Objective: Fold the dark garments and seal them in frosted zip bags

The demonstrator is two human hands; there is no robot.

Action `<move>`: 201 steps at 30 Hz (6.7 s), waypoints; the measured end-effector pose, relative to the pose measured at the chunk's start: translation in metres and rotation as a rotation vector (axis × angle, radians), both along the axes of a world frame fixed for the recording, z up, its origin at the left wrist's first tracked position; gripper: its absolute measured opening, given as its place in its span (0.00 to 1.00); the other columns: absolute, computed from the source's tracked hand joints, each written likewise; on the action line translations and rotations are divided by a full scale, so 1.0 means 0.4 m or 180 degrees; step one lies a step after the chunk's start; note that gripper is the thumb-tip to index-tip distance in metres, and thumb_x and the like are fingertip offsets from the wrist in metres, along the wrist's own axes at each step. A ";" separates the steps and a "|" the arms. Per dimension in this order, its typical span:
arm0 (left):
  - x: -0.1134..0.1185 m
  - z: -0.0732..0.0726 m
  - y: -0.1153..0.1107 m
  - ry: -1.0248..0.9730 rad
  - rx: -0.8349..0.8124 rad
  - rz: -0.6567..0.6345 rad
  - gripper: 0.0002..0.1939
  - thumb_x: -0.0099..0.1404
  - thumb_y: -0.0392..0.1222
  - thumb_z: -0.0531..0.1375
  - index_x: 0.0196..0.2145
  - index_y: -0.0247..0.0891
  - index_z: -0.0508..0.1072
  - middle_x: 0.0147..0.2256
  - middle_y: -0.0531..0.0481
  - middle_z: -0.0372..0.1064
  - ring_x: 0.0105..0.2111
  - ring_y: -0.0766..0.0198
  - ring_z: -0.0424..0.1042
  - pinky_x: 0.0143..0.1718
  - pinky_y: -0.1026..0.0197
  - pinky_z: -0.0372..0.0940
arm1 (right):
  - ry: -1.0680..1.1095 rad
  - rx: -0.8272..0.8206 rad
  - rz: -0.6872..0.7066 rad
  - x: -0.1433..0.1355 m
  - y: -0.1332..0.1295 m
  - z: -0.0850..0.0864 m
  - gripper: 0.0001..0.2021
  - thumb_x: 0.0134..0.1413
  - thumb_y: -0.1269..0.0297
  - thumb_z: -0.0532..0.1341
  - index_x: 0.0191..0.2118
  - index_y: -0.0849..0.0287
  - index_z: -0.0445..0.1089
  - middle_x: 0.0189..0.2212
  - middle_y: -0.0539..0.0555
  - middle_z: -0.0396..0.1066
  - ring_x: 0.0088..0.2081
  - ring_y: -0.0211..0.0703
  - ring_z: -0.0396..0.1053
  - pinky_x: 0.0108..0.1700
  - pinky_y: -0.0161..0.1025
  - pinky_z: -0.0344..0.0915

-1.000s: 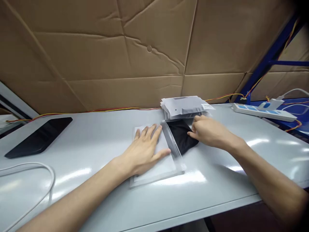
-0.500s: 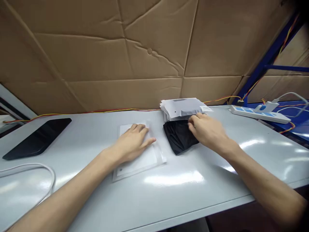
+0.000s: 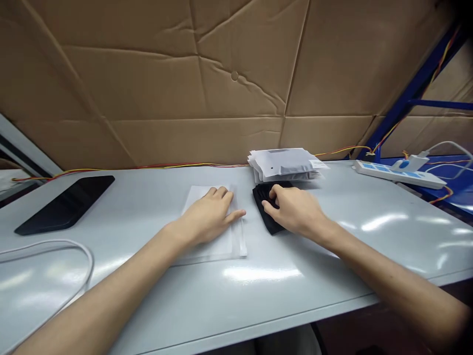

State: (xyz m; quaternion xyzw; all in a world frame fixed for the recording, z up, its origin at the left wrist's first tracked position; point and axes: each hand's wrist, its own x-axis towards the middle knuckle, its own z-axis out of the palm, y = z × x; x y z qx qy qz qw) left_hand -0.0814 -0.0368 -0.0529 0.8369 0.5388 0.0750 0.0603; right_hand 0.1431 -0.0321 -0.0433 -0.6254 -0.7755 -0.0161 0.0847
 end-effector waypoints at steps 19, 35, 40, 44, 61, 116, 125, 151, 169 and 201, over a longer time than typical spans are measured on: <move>-0.014 0.023 0.011 0.0061 0.0361 0.0271 0.22 0.72 0.54 0.46 0.46 0.36 0.72 0.49 0.39 0.71 0.51 0.45 0.68 0.49 0.46 0.64 | 0.1465 -0.0012 -0.0035 0.167 -0.048 0.083 0.17 0.59 0.51 0.58 0.44 0.57 0.75 0.26 0.52 0.77 0.27 0.44 0.72 0.28 0.38 0.62; 0.015 0.031 -0.007 0.0105 0.0548 -0.0481 0.24 0.75 0.50 0.46 0.37 0.43 0.80 0.45 0.49 0.76 0.46 0.53 0.70 0.49 0.49 0.64 | -0.0489 0.0510 0.1614 0.195 0.061 -0.042 0.14 0.67 0.61 0.52 0.42 0.59 0.75 0.41 0.59 0.75 0.41 0.49 0.72 0.46 0.45 0.63; 0.040 0.032 -0.022 0.0097 0.0828 -0.0320 0.22 0.74 0.51 0.48 0.33 0.40 0.77 0.37 0.47 0.75 0.41 0.53 0.68 0.44 0.49 0.63 | -0.0247 0.0542 0.1642 0.150 0.086 -0.052 0.12 0.67 0.60 0.54 0.42 0.59 0.73 0.40 0.57 0.73 0.41 0.48 0.70 0.45 0.42 0.63; 0.088 0.022 -0.049 -0.0046 0.0750 -0.0574 0.17 0.70 0.56 0.56 0.42 0.41 0.75 0.41 0.47 0.75 0.43 0.53 0.69 0.47 0.49 0.62 | 0.0172 0.0430 0.1584 0.136 0.072 -0.061 0.11 0.66 0.60 0.55 0.41 0.58 0.72 0.40 0.56 0.72 0.42 0.47 0.70 0.45 0.42 0.64; -0.010 0.123 -0.035 -0.0646 0.0579 0.1032 0.26 0.62 0.40 0.52 0.58 0.42 0.59 0.25 0.55 0.68 0.27 0.57 0.71 0.30 0.56 0.63 | 0.0619 0.0115 0.1376 0.197 0.068 -0.051 0.12 0.65 0.58 0.55 0.41 0.55 0.74 0.41 0.55 0.72 0.42 0.47 0.70 0.45 0.42 0.66; -0.064 0.044 0.017 0.0009 0.0082 -0.0211 0.14 0.68 0.52 0.54 0.32 0.42 0.72 0.37 0.49 0.73 0.34 0.58 0.70 0.32 0.58 0.62 | 0.0766 0.0065 0.1230 0.248 0.087 -0.046 0.05 0.55 0.63 0.59 0.36 0.53 0.71 0.40 0.53 0.77 0.42 0.50 0.73 0.44 0.44 0.68; -0.056 0.109 -0.017 -0.0667 -0.0163 0.0235 0.17 0.66 0.57 0.56 0.29 0.43 0.71 0.28 0.55 0.72 0.27 0.63 0.69 0.26 0.61 0.61 | 0.1158 0.0027 0.1116 0.258 0.058 -0.003 0.04 0.55 0.61 0.60 0.33 0.53 0.70 0.33 0.51 0.77 0.35 0.47 0.72 0.40 0.43 0.68; 0.016 0.036 -0.027 0.0071 0.0148 -0.0528 0.36 0.65 0.69 0.53 0.60 0.44 0.68 0.62 0.45 0.63 0.61 0.46 0.61 0.60 0.45 0.59 | 0.0823 -0.0010 0.1255 0.248 0.048 -0.012 0.16 0.56 0.49 0.62 0.44 0.52 0.74 0.42 0.56 0.76 0.46 0.54 0.71 0.48 0.49 0.68; 0.007 0.037 -0.020 0.0060 0.0235 -0.0491 0.27 0.70 0.63 0.51 0.53 0.42 0.74 0.50 0.44 0.74 0.54 0.47 0.66 0.56 0.46 0.62 | 0.0561 0.0088 0.1480 0.261 0.069 -0.032 0.09 0.55 0.60 0.62 0.41 0.53 0.73 0.42 0.56 0.73 0.48 0.55 0.68 0.50 0.50 0.66; -0.004 0.044 -0.011 -0.0024 0.1294 0.0306 0.18 0.73 0.41 0.46 0.52 0.38 0.70 0.49 0.45 0.75 0.49 0.49 0.73 0.48 0.49 0.66 | 0.1481 0.1268 0.1041 0.242 0.062 -0.028 0.06 0.63 0.59 0.59 0.40 0.53 0.70 0.34 0.53 0.76 0.34 0.47 0.74 0.37 0.44 0.69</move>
